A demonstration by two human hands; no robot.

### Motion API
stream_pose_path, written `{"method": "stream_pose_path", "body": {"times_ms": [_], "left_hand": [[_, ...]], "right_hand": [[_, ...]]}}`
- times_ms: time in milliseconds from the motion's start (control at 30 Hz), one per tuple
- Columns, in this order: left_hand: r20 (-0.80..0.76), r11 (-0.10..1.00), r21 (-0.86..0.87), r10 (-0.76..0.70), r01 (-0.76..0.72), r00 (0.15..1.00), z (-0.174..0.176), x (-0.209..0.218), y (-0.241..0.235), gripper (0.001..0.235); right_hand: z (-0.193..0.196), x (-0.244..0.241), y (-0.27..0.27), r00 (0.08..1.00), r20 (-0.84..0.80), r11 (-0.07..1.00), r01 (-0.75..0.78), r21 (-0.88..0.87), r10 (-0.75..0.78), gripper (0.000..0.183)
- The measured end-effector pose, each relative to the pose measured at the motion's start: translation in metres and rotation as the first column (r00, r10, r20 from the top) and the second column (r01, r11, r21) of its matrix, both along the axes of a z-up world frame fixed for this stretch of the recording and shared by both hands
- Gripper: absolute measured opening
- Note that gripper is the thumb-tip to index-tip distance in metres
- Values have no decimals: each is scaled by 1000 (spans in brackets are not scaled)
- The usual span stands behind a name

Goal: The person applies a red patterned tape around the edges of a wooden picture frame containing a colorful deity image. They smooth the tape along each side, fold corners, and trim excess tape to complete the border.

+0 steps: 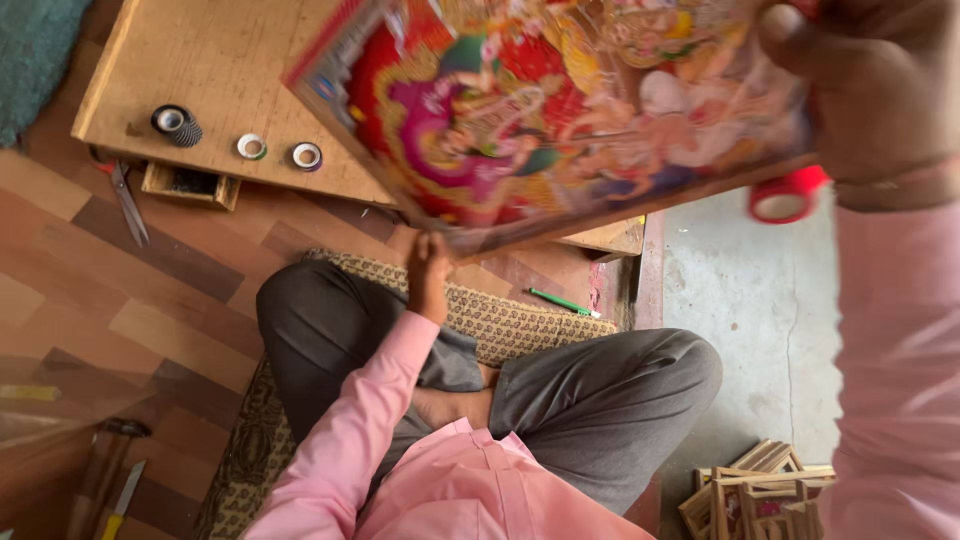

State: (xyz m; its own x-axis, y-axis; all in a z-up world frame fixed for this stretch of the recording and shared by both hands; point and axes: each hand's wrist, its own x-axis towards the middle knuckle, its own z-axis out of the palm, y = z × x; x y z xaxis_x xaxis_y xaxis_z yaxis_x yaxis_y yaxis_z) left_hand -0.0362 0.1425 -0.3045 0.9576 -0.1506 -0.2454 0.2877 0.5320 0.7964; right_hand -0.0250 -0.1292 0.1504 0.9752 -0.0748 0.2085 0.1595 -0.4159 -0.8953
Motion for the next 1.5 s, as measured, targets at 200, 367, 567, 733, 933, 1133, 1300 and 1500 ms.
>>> {"method": "stream_pose_path", "body": {"times_ms": [200, 367, 567, 733, 933, 1133, 1300, 1500], "left_hand": [[-99, 987, -107, 114, -124, 989, 59, 42, 88, 43], [-151, 995, 104, 7, 9, 989, 89, 82, 126, 43], [-195, 952, 278, -75, 128, 978, 58, 117, 125, 39], [-205, 928, 329, -111, 175, 972, 29, 133, 123, 41], [-404, 873, 408, -90, 267, 910, 17, 140, 117, 48], [-399, 927, 305, -81, 216, 913, 8, 141, 121, 47], [-447, 924, 325, -37, 201, 894, -9, 136, 118, 44], [-467, 920, 306, -79, 245, 881, 6, 130, 103, 41]], "right_hand": [[-86, 15, -43, 940, -311, 835, 59, 548, 138, 36], [-211, -37, -37, 923, -383, 750, 233, 619, 29, 35], [-380, -67, -46, 861, -502, 380, 492, 783, -80, 14], [-458, -76, -45, 775, -622, 202, 630, 750, -110, 11], [-458, -67, -23, 728, -662, 184, 686, 704, -177, 24], [-461, -67, -22, 714, -666, 183, 699, 691, -215, 30], [-480, -66, -31, 680, -635, 152, 717, 680, -367, 27], [-467, -66, -33, 600, -662, 173, 786, 594, -450, 25]]}}
